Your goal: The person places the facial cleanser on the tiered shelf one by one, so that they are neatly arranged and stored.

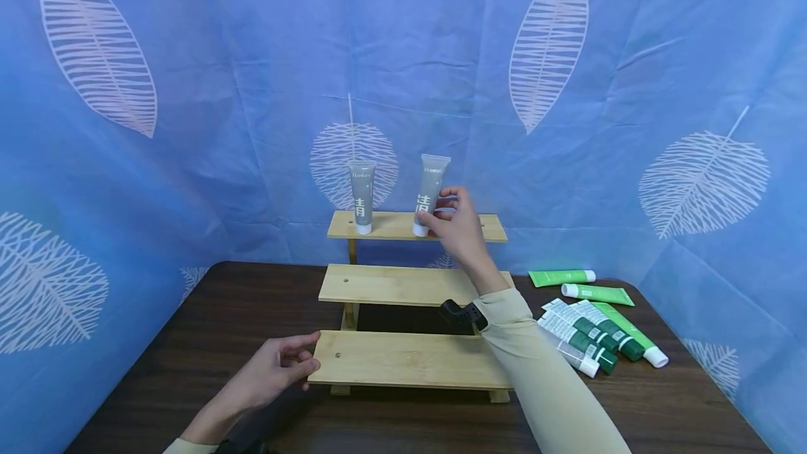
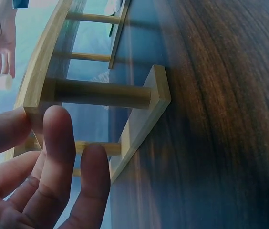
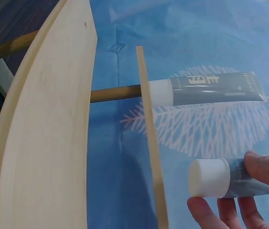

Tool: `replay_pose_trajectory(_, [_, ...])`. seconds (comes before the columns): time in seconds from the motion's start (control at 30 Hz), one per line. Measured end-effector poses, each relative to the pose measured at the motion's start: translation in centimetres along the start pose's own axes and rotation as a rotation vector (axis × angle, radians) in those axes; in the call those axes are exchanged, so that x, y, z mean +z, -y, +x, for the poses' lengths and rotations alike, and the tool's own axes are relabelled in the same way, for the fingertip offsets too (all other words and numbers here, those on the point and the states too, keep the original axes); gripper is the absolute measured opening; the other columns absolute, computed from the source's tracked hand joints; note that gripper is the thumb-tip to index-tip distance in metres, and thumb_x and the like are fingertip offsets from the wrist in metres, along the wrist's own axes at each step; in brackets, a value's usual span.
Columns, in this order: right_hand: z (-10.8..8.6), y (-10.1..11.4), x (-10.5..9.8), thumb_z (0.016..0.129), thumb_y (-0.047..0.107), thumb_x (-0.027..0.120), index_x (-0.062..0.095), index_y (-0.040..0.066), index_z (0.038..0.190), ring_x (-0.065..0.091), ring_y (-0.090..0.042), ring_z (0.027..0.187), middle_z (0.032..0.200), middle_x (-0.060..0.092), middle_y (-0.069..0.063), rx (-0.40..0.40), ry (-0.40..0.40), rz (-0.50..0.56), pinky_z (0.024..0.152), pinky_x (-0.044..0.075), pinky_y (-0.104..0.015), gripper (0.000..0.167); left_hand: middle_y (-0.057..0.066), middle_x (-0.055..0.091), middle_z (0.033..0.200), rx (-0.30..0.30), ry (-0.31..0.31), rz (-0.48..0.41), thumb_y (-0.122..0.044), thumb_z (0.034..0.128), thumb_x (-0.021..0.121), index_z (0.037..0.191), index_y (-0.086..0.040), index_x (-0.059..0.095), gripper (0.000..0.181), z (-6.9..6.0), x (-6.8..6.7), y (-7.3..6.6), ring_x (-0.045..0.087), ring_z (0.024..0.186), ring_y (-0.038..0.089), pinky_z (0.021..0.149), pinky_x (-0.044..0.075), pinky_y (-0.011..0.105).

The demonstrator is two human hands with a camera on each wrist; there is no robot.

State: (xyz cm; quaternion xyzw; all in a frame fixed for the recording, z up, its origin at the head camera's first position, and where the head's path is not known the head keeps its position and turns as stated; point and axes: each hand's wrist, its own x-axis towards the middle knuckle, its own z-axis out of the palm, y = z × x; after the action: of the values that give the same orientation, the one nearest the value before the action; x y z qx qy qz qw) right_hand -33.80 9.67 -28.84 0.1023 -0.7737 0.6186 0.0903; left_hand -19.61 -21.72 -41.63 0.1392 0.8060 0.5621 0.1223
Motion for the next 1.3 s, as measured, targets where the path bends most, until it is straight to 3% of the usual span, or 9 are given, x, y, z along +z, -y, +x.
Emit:
replay_pose_trajectory(0.27, [0.9,-0.6,1.2,0.096,0.011,0.072,0.04,0.011,0.132,0.065,-0.031,0.113,0.132,0.055,-0.013,0.006,-0.027,-0.017,0.08,0.06,-0.044,0.048,0.008,0.067,0.086,-0.001,-0.004,0.01,-0.013,0.0992,0.067,0.148,0.016,0.039,0.063,0.1,-0.1,0.2,0.063,0.069,0.022,0.068,0.056,0.033])
replay_pose_trajectory(0.7, [1.5,-1.2,2.2,0.097,0.011,0.072,0.041,0.011,0.133,0.065,-0.03,0.112,0.13,0.054,-0.013,0.006,-0.047,-0.061,0.079,0.06,-0.043,0.047,0.007,0.067,0.083,-0.005,-0.028,0.06,-0.012,0.0982,0.068,0.147,0.015,0.043,0.061,0.0,0.1,-0.4,0.063,0.068,0.025,0.07,0.054,0.031])
replay_pose_trajectory(1.3, [1.7,-1.2,2.7,0.096,0.009,0.072,0.042,0.011,0.133,0.063,-0.031,0.115,0.132,0.054,-0.014,-0.002,-0.049,-0.11,0.079,0.06,-0.043,0.047,0.007,0.068,0.085,-0.009,-0.022,0.032,-0.013,0.0989,0.068,0.147,0.015,0.042,0.061,0.0,0.1,-0.4,0.063,0.068,0.024,0.068,0.054,0.031])
